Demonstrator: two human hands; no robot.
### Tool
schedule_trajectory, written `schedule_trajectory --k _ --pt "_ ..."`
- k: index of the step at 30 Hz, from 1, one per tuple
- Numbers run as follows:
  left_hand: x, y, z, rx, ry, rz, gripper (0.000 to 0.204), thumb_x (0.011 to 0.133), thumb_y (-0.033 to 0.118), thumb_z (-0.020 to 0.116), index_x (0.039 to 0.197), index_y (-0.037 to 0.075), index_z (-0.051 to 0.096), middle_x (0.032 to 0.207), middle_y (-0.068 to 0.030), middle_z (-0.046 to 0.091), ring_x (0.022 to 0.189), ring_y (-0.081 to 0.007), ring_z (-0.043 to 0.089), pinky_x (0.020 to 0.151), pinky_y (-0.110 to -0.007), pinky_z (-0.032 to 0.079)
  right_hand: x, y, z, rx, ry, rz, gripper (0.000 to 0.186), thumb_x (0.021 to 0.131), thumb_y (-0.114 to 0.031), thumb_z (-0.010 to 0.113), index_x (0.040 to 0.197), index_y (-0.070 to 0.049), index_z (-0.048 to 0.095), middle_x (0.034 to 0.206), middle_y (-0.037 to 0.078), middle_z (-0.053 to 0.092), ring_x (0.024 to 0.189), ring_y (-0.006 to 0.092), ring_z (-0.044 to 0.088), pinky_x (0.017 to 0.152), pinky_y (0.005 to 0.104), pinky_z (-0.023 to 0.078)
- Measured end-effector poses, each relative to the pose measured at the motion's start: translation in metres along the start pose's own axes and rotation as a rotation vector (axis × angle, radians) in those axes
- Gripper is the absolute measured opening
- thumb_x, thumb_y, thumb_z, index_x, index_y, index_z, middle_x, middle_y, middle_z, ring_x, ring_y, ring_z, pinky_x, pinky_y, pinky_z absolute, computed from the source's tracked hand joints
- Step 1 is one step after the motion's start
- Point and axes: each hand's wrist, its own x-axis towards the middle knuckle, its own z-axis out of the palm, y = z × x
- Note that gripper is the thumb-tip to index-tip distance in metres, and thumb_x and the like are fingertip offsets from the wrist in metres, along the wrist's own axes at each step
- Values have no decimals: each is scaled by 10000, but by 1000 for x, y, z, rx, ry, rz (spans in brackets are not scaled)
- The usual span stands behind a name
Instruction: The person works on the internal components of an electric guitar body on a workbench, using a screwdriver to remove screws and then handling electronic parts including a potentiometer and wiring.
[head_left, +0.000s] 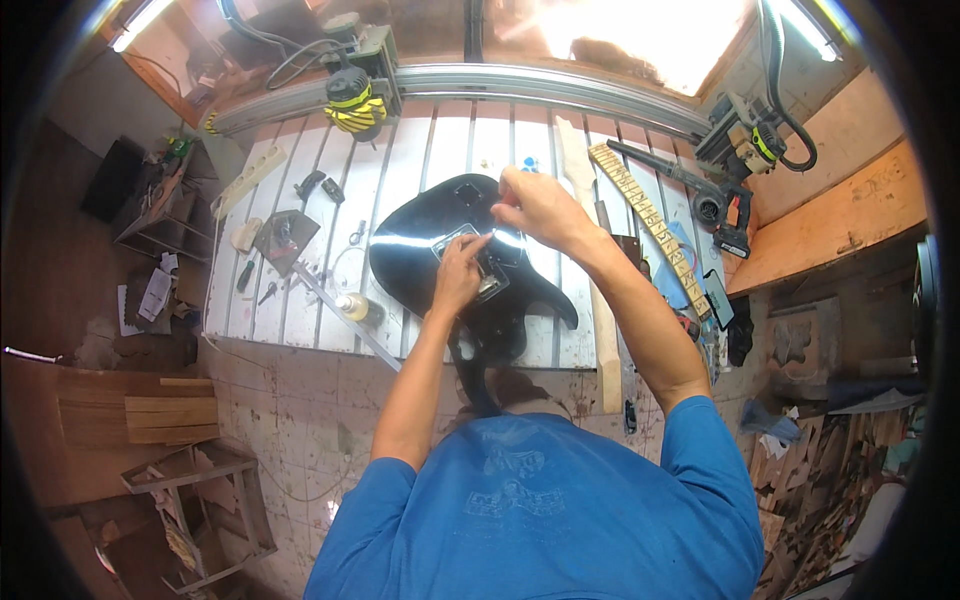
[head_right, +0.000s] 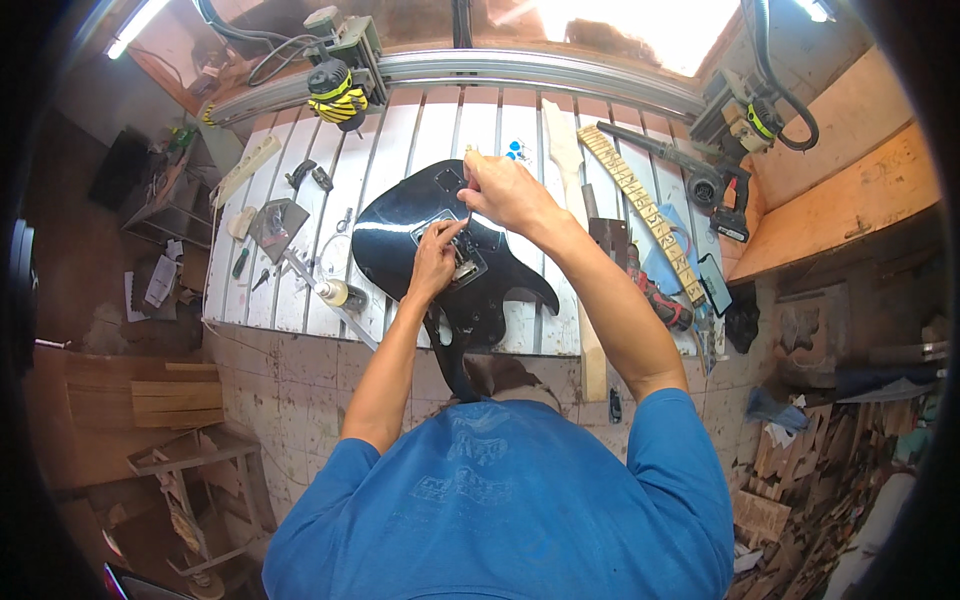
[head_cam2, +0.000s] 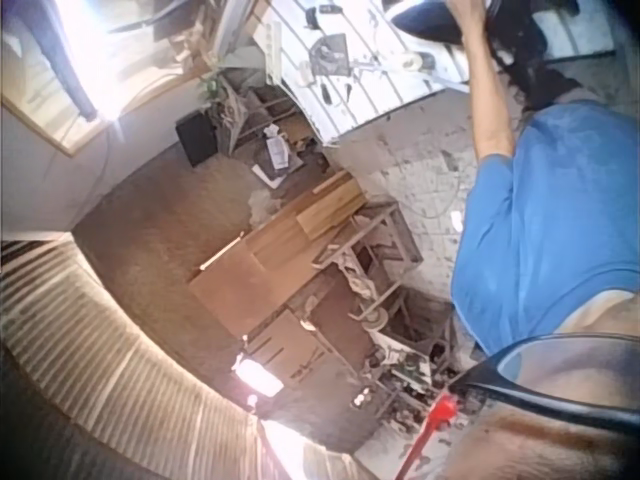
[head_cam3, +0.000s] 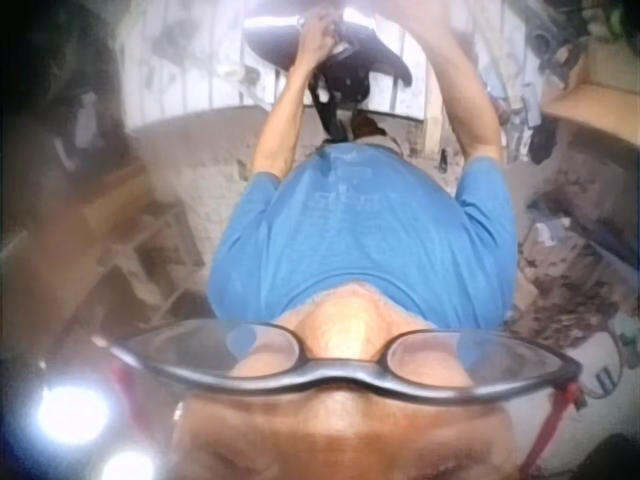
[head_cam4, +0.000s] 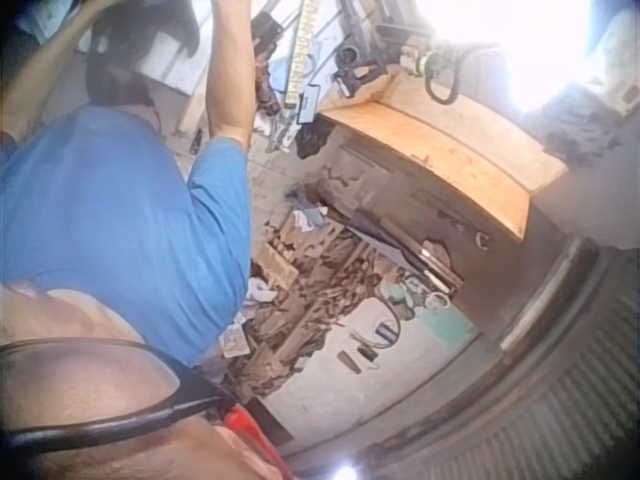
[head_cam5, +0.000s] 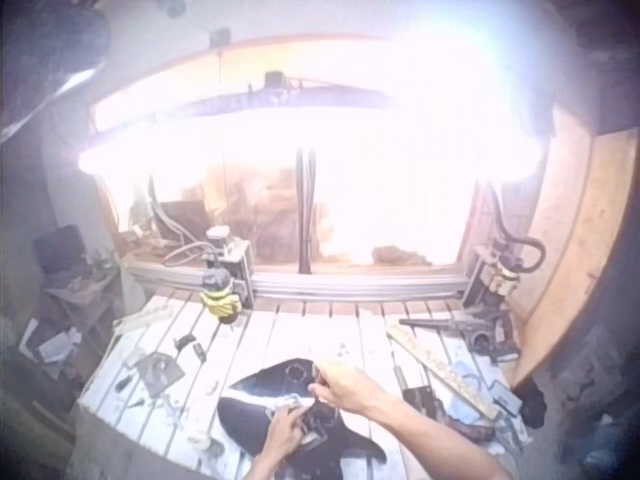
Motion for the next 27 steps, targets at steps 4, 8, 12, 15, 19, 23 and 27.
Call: schedule_trajectory --k 4,8,12,15,19,23,27 --pt "0 -3 -2 -11 23 -7 552 880 -85 562 1359 140 719 1315 -124 666 1264 -315 608 1040 -398 512 10 -25 -5 -287 -102 97 299 939 -249 758 919 27 644 814 239 729 843 449 739 740 514 576" --pt "11 15 -8 -151 91 -104 439 940 -13 614 1346 111 725 1276 -120 710 1152 -274 680 945 -342 553 16 -15 -2 -254 -155 -39 262 925 -230 745 888 19 674 806 243 723 849 435 739 757 518 576" --pt "35 30 -30 -439 28 -81 328 1073 164 622 1358 13 680 1244 -65 730 1076 -150 671 948 -306 525 29 -16 -9 -238 -299 -201 125 866 -81 747 922 6 675 903 196 711 893 410 727 787 499 573" --pt "51 45 -41 -652 -178 -91 362 1090 291 653 1304 1 682 1165 -21 711 1019 -106 630 917 -298 517 33 -13 -14 -241 -380 -253 159 817 19 744 955 1 669 1017 171 679 932 393 717 806 492 574" --pt "68 53 -45 -602 -305 -135 302 1054 279 717 1186 7 712 1104 -1 702 985 -98 617 896 -300 512 28 -12 -14 -277 -340 -262 145 897 -21 711 1027 5 654 1094 195 656 986 395 721 826 504 581" --pt "79 17 -41 -470 -244 -72 295 1000 121 728 1266 2 684 1100 -49 767 1002 -152 697 903 -333 547 31 -38 -4 -252 -243 -90 180 1012 -146 639 1075 23 639 1116 241 670 1027 408 727 862 509 586" --pt "76 33 -25 -547 -85 -17 245 936 30 747 1171 -1 686 1090 -59 762 959 -160 713 865 -324 562 32 -39 -8 -307 -306 9 221 991 -184 663 1031 33 666 1111 262 692 1022 416 734 865 512 594"
